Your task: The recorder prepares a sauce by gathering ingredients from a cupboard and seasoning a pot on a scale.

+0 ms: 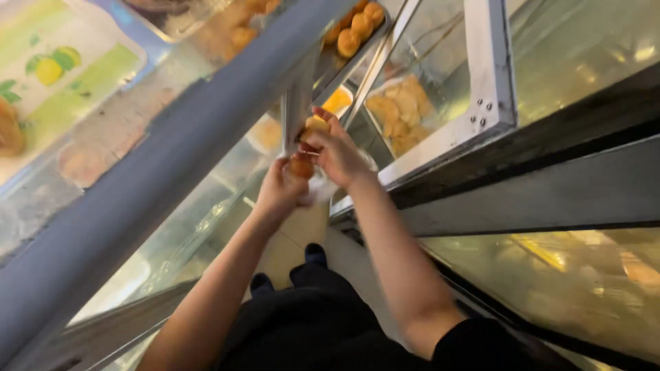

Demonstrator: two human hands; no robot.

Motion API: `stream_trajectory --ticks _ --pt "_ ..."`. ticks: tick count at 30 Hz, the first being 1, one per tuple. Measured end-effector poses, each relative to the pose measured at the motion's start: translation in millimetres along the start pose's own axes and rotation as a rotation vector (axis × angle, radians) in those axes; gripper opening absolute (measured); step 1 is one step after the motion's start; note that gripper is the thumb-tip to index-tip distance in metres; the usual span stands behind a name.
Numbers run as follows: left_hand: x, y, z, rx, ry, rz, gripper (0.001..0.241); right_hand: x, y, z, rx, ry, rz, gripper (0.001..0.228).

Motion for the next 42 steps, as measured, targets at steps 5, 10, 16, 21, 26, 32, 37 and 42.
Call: stream_trajectory --ticks 5,10,16,21,26,32,37,42 --pt "33.9 34.4 40.6 -0.016 -0.124 -0.840 0.061 -37.6 -42.3 1.8 -0.095 -0.300 -0.081 0.061" --pt "7.8 3.7 25.7 0.077 -0.009 -0.499 0.077 -47.0 -58.3 -21.4 -0.234 -0.088 0.254 0.050" --pt "-13.2 -16.0 -1.1 -0.154 0.209 -0.372 0.086 -20.3 -66.5 -40.5 -0.125 -0.006 -0.643 0.049" --pt "-18.7 -14.6 -18.5 -0.130 0.214 -0.180 0.081 13.3 -30.6 -60.3 -0.529 -0.208 -1.360 0.060" --pt "-28.6 -19.4 -26.5 -0.191 0.142 0.132 0.080 -2.8 -32.9 -64.3 -0.301 -0.186 -2.088 0.086" --pt "-34.6 -63.8 -43.8 -0.059 0.030 0.586 0.064 -12.5 17.0 -89.4 0.181 -0.043 -2.031 0.033" --pt "-16.1 -87.4 -47.4 -0.066 0.137 0.346 0.062 -67.7 55.2 -6.2 -0.301 -0.447 -0.782 0.023" --pt "-8.1 -68.6 -40.6 -0.012 0.141 0.418 0.059 -148.5 91.2 132.3 -0.483 -1.078 -1.224 0.062"
Point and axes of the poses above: each hand's wrist, its own z-axis towards the middle knuckle, its own x-axis out of the palm, y = z × x, the point moved 7 cm from there along z, towards the middle knuckle, and after that the axes turned 15 degrees about -z, right-handed, at the moved point
